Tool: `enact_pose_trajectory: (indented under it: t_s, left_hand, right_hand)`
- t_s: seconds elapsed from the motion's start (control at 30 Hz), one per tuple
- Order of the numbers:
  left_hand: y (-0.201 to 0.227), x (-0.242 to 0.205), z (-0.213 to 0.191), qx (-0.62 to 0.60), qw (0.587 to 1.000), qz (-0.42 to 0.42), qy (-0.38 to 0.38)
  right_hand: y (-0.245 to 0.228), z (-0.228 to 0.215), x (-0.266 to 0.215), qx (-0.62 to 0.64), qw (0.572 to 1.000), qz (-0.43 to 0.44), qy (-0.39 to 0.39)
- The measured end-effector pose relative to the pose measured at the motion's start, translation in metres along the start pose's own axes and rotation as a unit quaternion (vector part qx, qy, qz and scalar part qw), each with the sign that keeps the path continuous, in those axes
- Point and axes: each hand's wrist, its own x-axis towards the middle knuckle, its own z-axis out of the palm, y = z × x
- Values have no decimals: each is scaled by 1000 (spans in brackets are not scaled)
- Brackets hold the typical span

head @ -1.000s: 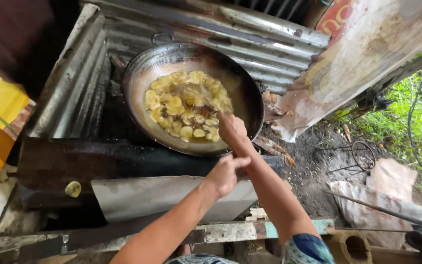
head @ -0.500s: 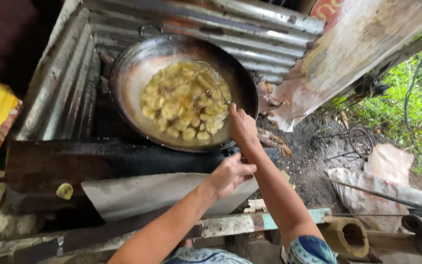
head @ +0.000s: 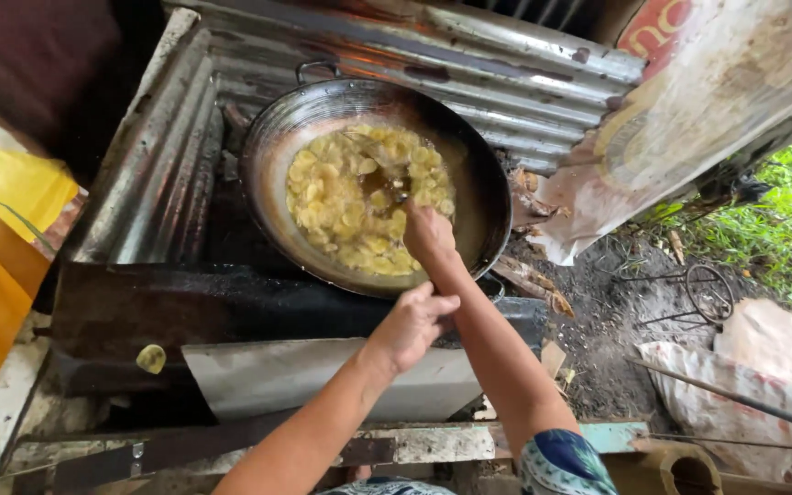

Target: The person fries banana slices in a large wok over an open fire, stirring them with a metal skimmer. They periodically use the skimmer to lift and drain the cooked chips before setting them aside.

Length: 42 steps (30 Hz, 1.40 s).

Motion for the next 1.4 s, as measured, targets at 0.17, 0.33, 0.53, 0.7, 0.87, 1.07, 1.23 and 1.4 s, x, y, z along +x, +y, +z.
enact_pose_trajectory:
  t_s: [0.17, 0.33, 0.53, 0.7, 0.87, 1.07, 1.23, 1.4]
  left_hand:
    - [-29, -24, -2, -13, 997, -16, -79]
    - [-36, -18, 0, 4, 995, -60, -75]
    - [-51, -30, 16, 9, 985, -129, -116]
    - [-69, -29, 18, -39, 979, -144, -141]
    - [-76, -35, 19, -41, 962, -200, -182]
    - [-73, -12, 26, -6, 977, -142, -161]
    - [-60, -9, 16, -4, 986, -105, -129]
    - [-39, -4, 23, 0, 991, -77, -108]
  right_hand:
    - [-9, -42, -50, 2, 998, -21, -51]
    - [1, -57, -65, 12, 1000, 4, -23]
    - [17, -73, -106, 16, 998, -48, -34]
    - [28, -77, -129, -20, 998, -38, -45]
    - [39, -95, -148, -3, 996, -51, -78]
    - [59, -86, -112, -44, 999, -12, 5]
    - [56, -55, -83, -48, 999, 5, -24]
    - [59, -50, -50, -22, 1000, 10, 17]
